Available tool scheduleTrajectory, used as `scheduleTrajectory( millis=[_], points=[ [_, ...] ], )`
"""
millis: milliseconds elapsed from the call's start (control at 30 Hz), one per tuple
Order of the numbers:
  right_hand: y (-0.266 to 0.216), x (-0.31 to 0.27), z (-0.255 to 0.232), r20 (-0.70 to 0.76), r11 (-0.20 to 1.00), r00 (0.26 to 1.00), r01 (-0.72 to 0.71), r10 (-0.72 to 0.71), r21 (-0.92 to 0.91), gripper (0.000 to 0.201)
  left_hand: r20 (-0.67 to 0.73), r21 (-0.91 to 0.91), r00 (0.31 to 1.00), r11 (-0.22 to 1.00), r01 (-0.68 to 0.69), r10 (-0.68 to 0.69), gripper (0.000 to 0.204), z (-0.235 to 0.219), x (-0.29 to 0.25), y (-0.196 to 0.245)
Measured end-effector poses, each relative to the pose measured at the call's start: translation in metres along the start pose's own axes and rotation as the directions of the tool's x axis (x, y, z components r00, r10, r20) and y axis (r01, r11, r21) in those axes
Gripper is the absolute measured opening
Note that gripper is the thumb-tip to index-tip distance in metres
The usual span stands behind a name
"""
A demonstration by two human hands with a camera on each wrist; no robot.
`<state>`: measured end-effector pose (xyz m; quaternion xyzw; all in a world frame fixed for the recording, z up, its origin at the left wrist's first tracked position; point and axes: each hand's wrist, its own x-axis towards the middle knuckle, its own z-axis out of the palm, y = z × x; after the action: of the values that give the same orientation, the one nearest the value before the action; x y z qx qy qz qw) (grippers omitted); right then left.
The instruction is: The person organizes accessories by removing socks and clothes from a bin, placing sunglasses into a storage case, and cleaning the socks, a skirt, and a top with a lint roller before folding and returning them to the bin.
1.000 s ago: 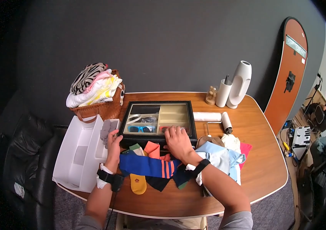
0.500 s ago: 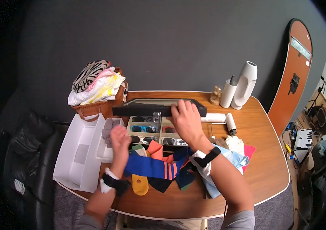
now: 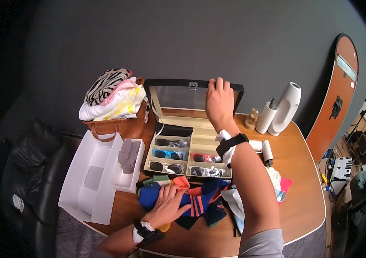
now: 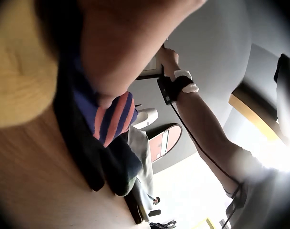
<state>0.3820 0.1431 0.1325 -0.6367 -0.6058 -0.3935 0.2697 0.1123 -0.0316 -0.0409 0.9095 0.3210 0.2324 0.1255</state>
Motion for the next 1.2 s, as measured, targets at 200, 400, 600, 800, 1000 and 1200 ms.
scheduleTrajectory(
  millis=[200, 400, 600, 800, 1000, 1200],
  points=[
    [0.013, 0.020, 0.029, 0.110, 0.999, 0.994, 0.022, -0.018, -0.033, 0.055, 0.032, -0.061, 0.999, 0.997, -0.040, 0.042, 0.061, 0.003, 0.006, -0.011],
    [0.025, 0.021, 0.050, 0.198, 0.989, 0.980, -0.019, -0.010, 0.144, 0.067, 0.005, -0.092, 1.000, 0.996, 0.020, -0.019, 0.068, 0.009, 0.009, -0.007],
    [0.026, -0.037, 0.063, 0.296, 0.968, 0.955, -0.057, -0.018, 0.243, 0.048, -0.017, -0.064, 1.000, 0.998, 0.011, -0.013, 0.077, 0.008, 0.010, -0.004],
    [0.008, -0.127, 0.021, 0.713, 0.850, 0.663, -0.221, -0.228, 0.478, 0.020, 0.011, -0.011, 1.000, 1.000, 0.010, -0.010, 0.077, 0.013, 0.007, -0.007],
    [-0.003, -0.172, -0.032, 0.553, 0.862, 0.794, -0.074, -0.253, 0.501, 0.013, -0.014, 0.005, 1.000, 1.000, -0.015, 0.016, 0.075, 0.014, 0.004, -0.007],
    [-0.013, -0.188, -0.034, 0.726, 0.957, 0.645, 0.028, -0.238, 0.288, 0.016, -0.059, -0.149, 0.998, 0.989, -0.022, 0.013, 0.057, -0.002, 0.001, -0.004]
  ],
)
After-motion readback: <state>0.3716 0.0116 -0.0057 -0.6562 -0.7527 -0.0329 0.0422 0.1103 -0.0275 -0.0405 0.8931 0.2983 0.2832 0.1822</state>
